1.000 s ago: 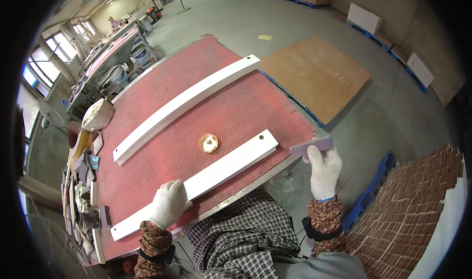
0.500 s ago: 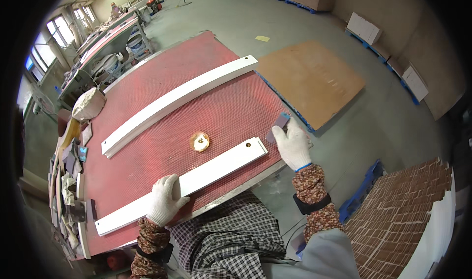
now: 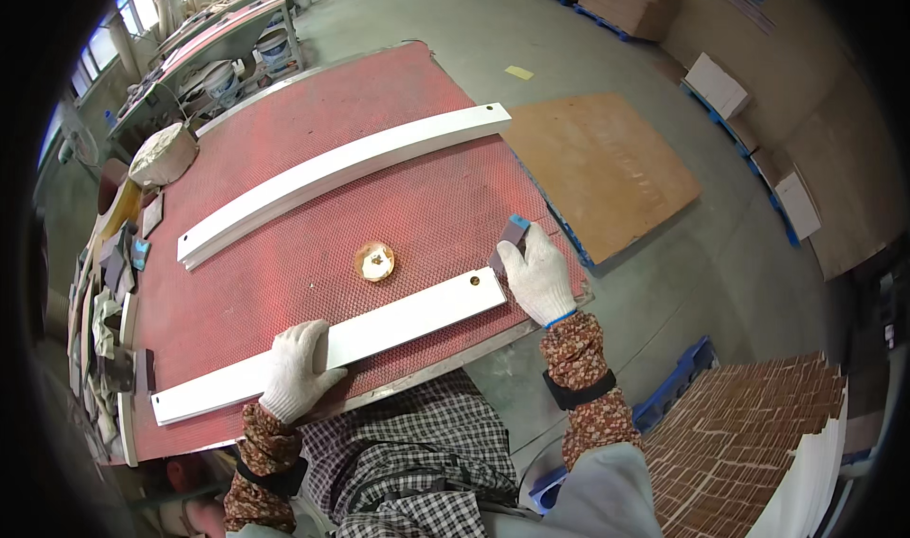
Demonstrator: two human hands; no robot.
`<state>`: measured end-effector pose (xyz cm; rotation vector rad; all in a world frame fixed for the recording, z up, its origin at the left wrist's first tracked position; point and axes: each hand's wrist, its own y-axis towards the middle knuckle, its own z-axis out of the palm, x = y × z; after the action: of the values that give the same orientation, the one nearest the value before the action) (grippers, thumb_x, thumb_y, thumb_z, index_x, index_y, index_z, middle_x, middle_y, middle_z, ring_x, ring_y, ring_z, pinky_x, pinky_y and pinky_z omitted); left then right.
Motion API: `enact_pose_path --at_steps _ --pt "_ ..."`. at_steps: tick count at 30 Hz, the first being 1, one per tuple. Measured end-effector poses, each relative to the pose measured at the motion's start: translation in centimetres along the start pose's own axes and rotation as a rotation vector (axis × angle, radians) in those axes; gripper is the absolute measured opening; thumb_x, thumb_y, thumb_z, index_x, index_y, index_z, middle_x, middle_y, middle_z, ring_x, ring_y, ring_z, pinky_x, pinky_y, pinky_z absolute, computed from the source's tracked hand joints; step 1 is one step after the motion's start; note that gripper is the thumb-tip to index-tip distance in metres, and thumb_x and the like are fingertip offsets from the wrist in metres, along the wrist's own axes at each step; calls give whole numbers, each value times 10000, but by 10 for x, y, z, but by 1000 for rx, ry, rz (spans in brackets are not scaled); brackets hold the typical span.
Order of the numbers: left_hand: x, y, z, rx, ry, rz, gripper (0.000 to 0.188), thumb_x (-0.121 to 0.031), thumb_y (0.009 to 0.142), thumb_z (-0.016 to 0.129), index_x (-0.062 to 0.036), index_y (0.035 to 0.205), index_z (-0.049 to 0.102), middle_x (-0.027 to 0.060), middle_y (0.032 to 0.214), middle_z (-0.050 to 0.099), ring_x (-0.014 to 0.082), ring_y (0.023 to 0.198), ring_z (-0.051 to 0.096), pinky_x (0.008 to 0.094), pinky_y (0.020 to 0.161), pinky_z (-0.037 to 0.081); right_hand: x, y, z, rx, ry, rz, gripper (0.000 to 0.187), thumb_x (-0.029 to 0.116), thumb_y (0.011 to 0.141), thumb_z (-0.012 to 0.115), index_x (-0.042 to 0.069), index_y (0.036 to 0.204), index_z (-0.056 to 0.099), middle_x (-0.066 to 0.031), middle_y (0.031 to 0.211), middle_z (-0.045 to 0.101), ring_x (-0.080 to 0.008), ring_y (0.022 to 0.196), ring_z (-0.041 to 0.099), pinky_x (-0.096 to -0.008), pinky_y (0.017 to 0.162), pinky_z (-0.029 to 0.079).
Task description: The person wipes a white board with a cloth, applies glue to a small wooden piece, and then sands the edges of several white boards using a sanding block.
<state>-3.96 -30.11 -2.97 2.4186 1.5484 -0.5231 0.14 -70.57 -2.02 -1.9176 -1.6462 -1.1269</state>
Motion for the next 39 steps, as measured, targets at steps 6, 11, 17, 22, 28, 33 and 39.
enact_pose_path --at_steps 6,11,17,22,28,33,39 --pt "2 -1 0 -9 -4 19 786 -256 762 925 -42 1421 554 192 1358 622 400 1304 563 531 1163 422 -9 1 1 26 -71 -73 259 212 1017 702 -8 1127 620 -201 969 721 -357 899 729 -433 812 567" --pt "-1 0 -2 13 6 -3 729 -299 805 905 -29 1397 575 192 1362 639 389 1319 579 532 1171 419 0 0 0 13 72 -92 249 211 1015 703 0 1110 612 -211 984 722 -401 925 720 -460 814 563" --pt "0 0 -1 -6 -9 11 716 -297 814 893 -29 1397 575 194 1366 638 388 1318 579 532 1175 415 -2 1 -1 32 -58 -84 235 205 1007 709 13 1103 615 -211 994 714 -416 959 712 -471 817 560" --pt "2 -1 2 -22 4 22 779 -269 767 928 -50 1418 561 176 1371 629 376 1317 572 517 1168 423 -2 0 0 32 -50 -120 231 206 1002 715 17 1095 619 -210 984 712 -416 954 713 -476 810 561" --pt "-2 1 -3 1 16 -1 774 -282 761 932 -47 1406 573 177 1361 639 376 1319 575 517 1171 423 -6 -2 0 -27 7 -91 227 197 1008 722 0 1084 638 -191 957 735 -359 916 736 -437 814 568" --pt "-3 1 -4 0 8 10 775 -279 759 930 -42 1406 576 178 1358 641 379 1315 578 514 1169 426 -24 -3 7 -30 123 -26 231 185 1024 710 -13 1115 633 -162 955 745 -284 910 744 -401 825 570" --pt "-4 2 -7 -13 15 20 714 -304 801 902 -29 1383 593 192 1362 655 384 1310 597 516 1154 442 -13 -4 3 -35 205 14 226 146 1033 697 -43 1135 630 -126 1014 753 -200 921 725 -370 845 569"
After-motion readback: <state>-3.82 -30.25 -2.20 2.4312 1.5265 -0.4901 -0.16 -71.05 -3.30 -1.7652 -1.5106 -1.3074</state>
